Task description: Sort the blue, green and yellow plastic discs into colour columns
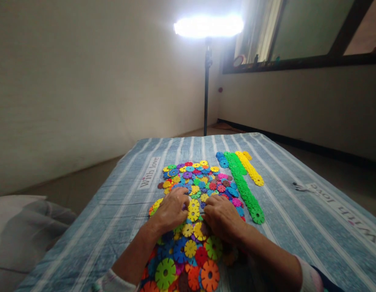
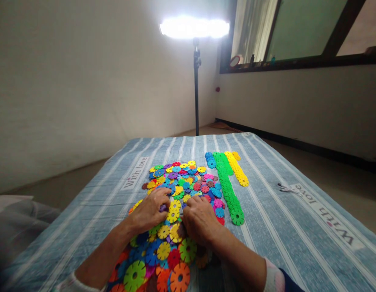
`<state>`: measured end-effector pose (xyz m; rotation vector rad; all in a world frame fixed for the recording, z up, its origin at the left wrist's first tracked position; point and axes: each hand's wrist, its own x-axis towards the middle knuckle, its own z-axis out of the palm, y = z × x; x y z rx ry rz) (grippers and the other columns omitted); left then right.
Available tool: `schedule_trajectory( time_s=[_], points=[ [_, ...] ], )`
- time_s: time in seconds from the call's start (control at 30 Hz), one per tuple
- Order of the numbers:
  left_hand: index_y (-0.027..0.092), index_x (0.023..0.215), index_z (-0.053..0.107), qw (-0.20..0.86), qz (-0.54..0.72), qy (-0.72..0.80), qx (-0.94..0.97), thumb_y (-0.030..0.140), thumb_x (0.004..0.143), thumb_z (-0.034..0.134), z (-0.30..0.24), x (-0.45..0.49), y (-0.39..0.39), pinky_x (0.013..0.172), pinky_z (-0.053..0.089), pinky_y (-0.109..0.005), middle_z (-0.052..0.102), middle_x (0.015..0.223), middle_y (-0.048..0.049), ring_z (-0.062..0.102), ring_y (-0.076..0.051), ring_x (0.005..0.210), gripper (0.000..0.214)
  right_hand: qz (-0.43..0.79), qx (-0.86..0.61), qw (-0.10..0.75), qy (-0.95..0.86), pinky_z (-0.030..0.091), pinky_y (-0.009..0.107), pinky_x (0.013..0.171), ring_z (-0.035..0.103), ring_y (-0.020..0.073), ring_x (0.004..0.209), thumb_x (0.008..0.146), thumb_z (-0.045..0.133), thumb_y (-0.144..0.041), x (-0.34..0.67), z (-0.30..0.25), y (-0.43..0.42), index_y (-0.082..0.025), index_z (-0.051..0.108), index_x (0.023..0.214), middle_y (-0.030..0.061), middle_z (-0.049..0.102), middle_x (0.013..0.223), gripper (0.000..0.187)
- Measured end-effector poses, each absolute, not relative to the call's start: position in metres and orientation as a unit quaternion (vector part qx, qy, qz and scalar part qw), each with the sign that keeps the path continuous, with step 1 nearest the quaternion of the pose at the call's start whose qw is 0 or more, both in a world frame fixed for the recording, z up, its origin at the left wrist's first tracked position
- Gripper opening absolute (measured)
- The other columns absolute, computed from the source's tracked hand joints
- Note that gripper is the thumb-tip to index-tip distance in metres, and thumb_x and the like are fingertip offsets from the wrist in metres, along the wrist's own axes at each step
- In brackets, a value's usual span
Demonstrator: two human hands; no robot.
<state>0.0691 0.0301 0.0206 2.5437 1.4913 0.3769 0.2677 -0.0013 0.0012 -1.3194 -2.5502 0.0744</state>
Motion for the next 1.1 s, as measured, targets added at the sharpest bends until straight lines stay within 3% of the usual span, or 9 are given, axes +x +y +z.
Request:
schedule_trajectory(
  time_s=[0.23, 0.43, 0.6, 0.87, 1.1],
  points=[
    [0.019, 0.067, 0.06, 0.073, 0.108, 0.509, 0.851, 0.022, 0.068, 0.061, 0.025, 0.076, 0.025, 0.097, 0.04, -0.043, 0.061, 0.111, -0.0104, 0.052, -0.028, 0.11, 0.003, 0.033, -0.463, 0.118, -0.878, 0.035, 0.031, 0.075, 0.052, 0.0202, 0.089, 0.09, 0.053, -0.029, 0.267, 0.004, -0.002, -0.018, 0.067, 0.077, 0.0063, 0.063, 0.089, 0.022],
    [0.018, 0.076, 0.061, 0.066, 0.091, 0.523, 0.845, 0.035, 0.064, 0.071, 0.021, 0.076, 0.025, 0.103, 0.035, -0.047, 0.054, 0.125, -0.0144, 0.044, -0.032, 0.122, 0.022, 0.036, -0.466, 0.114, -0.877, 0.035, 0.031, 0.074, 0.052, 0.0199, 0.088, 0.091, 0.051, -0.026, 0.267, 0.005, -0.002, -0.018, 0.067, 0.077, 0.006, 0.063, 0.089, 0.023],
    [0.018, 0.08, 0.063, 0.078, 0.116, 0.524, 0.84, 0.033, 0.065, 0.07, 0.018, 0.076, 0.026, 0.102, 0.036, -0.049, 0.055, 0.125, -0.0145, 0.046, -0.033, 0.122, 0.022, 0.025, -0.463, 0.112, -0.879, 0.035, 0.031, 0.074, 0.051, 0.0199, 0.087, 0.091, 0.051, -0.025, 0.267, 0.004, -0.002, -0.018, 0.067, 0.079, 0.0062, 0.062, 0.089, 0.021],
    [0.02, 0.068, 0.054, 0.116, 0.148, 0.52, 0.834, 0.024, 0.063, 0.068, 0.018, 0.077, 0.027, 0.1, 0.038, -0.047, 0.057, 0.124, -0.0125, 0.046, -0.031, 0.123, 0.015, 0.014, -0.457, 0.117, -0.882, 0.034, 0.032, 0.072, 0.051, 0.0203, 0.086, 0.09, 0.05, -0.023, 0.268, 0.001, -0.001, -0.018, 0.066, 0.078, 0.0059, 0.062, 0.087, 0.021],
    [0.017, 0.081, 0.06, 0.109, 0.148, 0.537, 0.823, 0.018, 0.061, 0.068, 0.018, 0.082, 0.025, 0.108, 0.032, -0.046, 0.051, 0.134, -0.0168, 0.041, -0.032, 0.129, 0.021, 0.013, -0.457, 0.121, -0.881, 0.033, 0.032, 0.071, 0.051, 0.0201, 0.086, 0.091, 0.048, -0.022, 0.267, 0.001, 0.0, -0.018, 0.066, 0.079, 0.0051, 0.062, 0.087, 0.022]
  ],
)
